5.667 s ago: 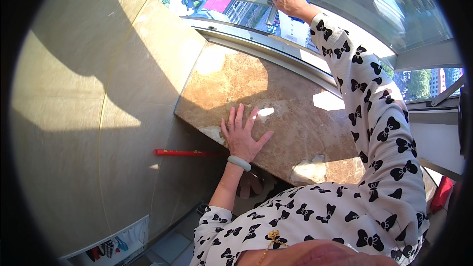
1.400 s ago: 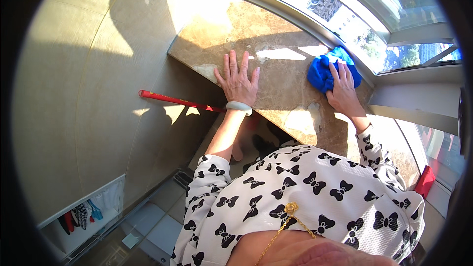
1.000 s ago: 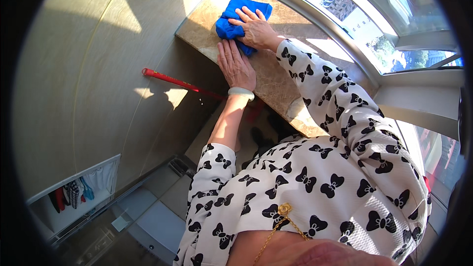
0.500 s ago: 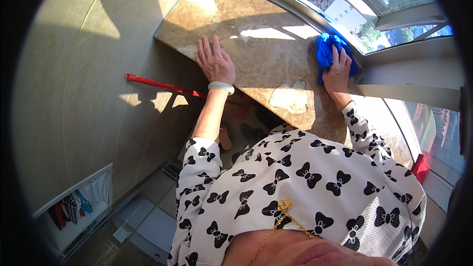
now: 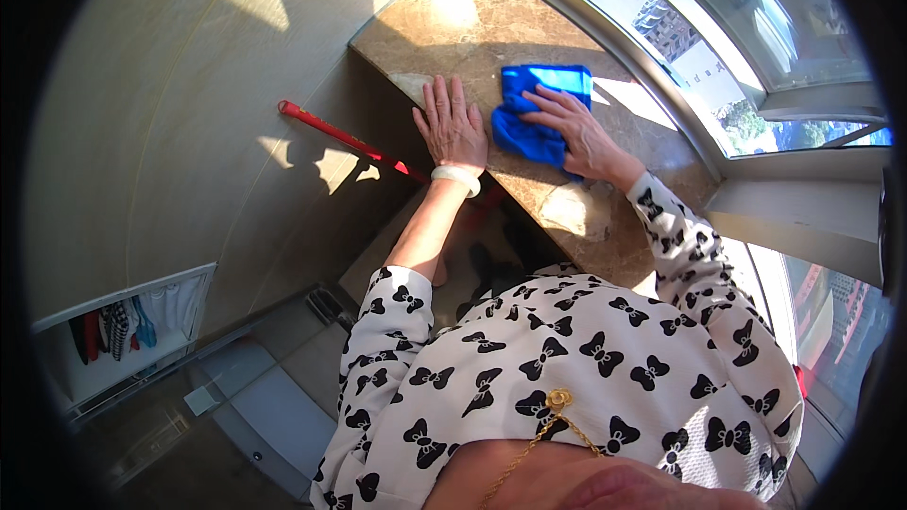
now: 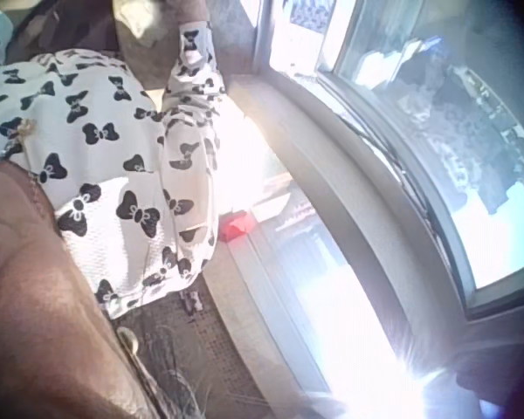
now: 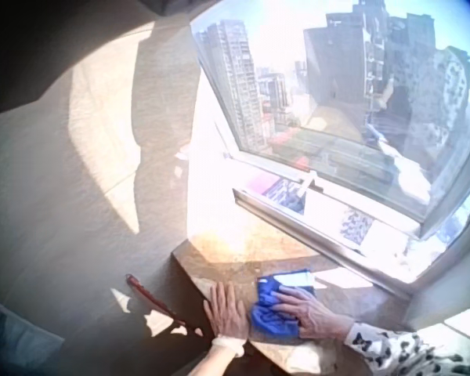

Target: The person wipes a marble countertop with a blue cloth, then scrubs a pink slipper with a green brush over a bucket. The person handles the slipper and brush by hand and continues scrubbing the slipper's sole and upper surfaces.

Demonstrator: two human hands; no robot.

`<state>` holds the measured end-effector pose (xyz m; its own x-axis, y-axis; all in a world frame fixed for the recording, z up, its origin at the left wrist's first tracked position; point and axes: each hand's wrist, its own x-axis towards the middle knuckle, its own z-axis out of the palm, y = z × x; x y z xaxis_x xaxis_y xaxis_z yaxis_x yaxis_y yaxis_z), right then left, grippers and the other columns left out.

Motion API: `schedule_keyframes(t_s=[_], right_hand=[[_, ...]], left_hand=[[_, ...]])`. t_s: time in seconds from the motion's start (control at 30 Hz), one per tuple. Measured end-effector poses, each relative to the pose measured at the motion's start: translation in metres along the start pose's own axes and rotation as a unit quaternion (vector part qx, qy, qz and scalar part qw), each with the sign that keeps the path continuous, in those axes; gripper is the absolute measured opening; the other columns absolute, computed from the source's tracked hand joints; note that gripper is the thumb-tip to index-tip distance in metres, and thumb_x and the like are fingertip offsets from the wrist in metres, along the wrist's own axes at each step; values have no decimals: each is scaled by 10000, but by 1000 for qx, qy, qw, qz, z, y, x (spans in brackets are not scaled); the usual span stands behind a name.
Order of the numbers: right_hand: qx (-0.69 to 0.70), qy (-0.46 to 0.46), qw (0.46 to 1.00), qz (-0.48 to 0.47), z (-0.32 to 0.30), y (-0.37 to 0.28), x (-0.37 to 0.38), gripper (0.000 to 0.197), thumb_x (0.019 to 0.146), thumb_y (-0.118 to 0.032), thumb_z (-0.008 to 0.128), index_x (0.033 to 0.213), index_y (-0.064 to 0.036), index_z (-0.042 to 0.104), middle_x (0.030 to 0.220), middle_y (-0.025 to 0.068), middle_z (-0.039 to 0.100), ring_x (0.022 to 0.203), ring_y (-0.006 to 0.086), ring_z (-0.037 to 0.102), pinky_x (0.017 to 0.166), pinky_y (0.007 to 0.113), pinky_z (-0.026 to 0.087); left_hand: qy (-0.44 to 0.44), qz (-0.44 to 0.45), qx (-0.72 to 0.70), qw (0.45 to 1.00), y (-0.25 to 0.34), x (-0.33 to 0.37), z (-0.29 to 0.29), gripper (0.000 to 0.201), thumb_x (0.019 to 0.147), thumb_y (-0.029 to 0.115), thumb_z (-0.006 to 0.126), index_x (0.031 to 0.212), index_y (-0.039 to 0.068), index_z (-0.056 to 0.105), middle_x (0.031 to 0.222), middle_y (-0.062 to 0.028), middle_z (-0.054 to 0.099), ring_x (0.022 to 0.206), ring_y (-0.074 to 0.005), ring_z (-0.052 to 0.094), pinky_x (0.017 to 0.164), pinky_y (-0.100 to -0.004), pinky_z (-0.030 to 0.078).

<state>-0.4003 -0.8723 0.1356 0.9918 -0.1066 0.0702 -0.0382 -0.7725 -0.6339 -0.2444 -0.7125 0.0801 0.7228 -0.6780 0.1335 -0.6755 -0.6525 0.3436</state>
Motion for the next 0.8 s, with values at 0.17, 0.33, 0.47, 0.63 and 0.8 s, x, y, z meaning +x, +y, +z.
schedule_keyframes(t_s=[0.17,0.33,0.47,0.63,0.8], right_hand=[[-38,-13,995,93,-2,27,-4,645,764,-92,630,1385,-154,467,1509,128,363,1437,309,265,1169,491,197],[-244,13,951,188,25,102,163,630,893,-371,539,1473,-213,349,1563,114,269,1460,295,190,1164,505,164],[-209,4,964,163,67,64,259,681,901,-521,498,1488,-216,337,1573,116,247,1469,293,157,1165,508,115],[-175,-17,981,-87,114,-20,216,562,844,-363,594,1358,-148,517,1524,113,340,1438,295,242,1158,484,174],[-169,-65,977,-115,65,-62,53,462,816,-124,575,1273,-52,555,1507,155,351,1430,334,262,1146,502,233]], left_hand=[[3,-11,-16,1000,8,-4,-2,583,936,266,500,1470,83,353,1567,-140,251,1464,-336,171,1128,-607,147],[24,-68,-36,997,14,-6,-9,684,931,323,528,1487,21,266,1577,-176,193,1469,-332,145,1128,-584,155],[47,-146,-95,984,19,-13,-11,777,943,381,524,1494,-40,172,1558,-255,160,1437,-383,192,1127,-520,214],[9,-149,-287,946,0,-52,-17,699,961,351,510,1458,-57,236,1475,-334,259,1338,-470,307,1109,-474,286],[-163,-19,-242,956,-43,-138,-43,398,959,259,518,1293,42,514,1353,-244,447,1236,-407,458,1014,-432,416]])
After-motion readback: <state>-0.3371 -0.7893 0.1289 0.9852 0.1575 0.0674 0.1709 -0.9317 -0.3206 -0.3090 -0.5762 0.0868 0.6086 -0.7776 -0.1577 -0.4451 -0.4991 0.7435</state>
